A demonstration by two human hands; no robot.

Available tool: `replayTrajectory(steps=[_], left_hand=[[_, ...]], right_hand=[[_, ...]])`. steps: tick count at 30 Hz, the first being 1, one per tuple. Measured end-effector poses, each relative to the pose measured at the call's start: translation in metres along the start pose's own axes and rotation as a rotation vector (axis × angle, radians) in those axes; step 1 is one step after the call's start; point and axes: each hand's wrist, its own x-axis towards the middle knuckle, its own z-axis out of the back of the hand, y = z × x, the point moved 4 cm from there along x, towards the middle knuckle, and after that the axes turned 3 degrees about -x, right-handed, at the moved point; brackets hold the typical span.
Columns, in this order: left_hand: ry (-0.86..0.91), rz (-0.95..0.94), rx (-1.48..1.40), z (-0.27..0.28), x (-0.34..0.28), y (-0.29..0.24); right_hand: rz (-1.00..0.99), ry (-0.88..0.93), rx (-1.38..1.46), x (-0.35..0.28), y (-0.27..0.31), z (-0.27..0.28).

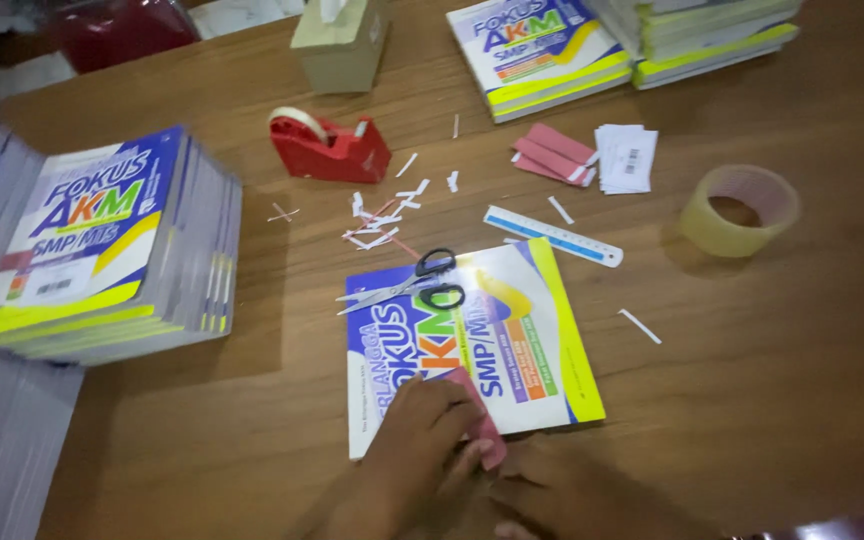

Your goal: Cutting paper strips and applying cataloging labels to the covers of educational books using tape.

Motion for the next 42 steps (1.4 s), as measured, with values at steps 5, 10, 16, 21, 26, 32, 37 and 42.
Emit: replayTrajectory(steps=[5, 10, 16, 21, 26, 32, 37, 42], left_hand=[[-0.05, -0.02, -0.016, 0.011, 0.009, -0.011], [0.06, -0.045, -0.058, 0.007, 0.0, 0.002], [-0.095, 0.093, -0.093, 0.015, 0.0, -0.001], [-0.207, 0.232, -0.046, 0.027, 0.009, 0.023], [-0.357, 0.277, 0.027, 0.049, 0.022, 0.048], [-0.087, -0.015, -0.051, 0.035, 0.022, 0.029], [-0.005, -0.01, -0.199, 0.027, 0.015, 0.026], [0.04, 0.028, -0.203, 0.033, 0.015, 0.028]], right_hand=[[-0.052, -0.169, -0.004, -0.016, -0.007, 0.044], [-0.649, -0.306, -0.266, -0.06, -0.076, 0.089], [-0.825, -0.458, -0.361, -0.059, -0.098, 0.159], [-0.751, -0.323, -0.227, -0.012, -0.114, 0.137], [-0.357, -0.356, -0.196, 0.062, -0.111, 0.107], [-0.684, -0.143, -0.393, 0.121, -0.154, 0.097], [-0.875, 0.002, -0.468, 0.119, -0.175, 0.132], [-0.942, 0.232, -0.46, 0.109, -0.193, 0.141]])
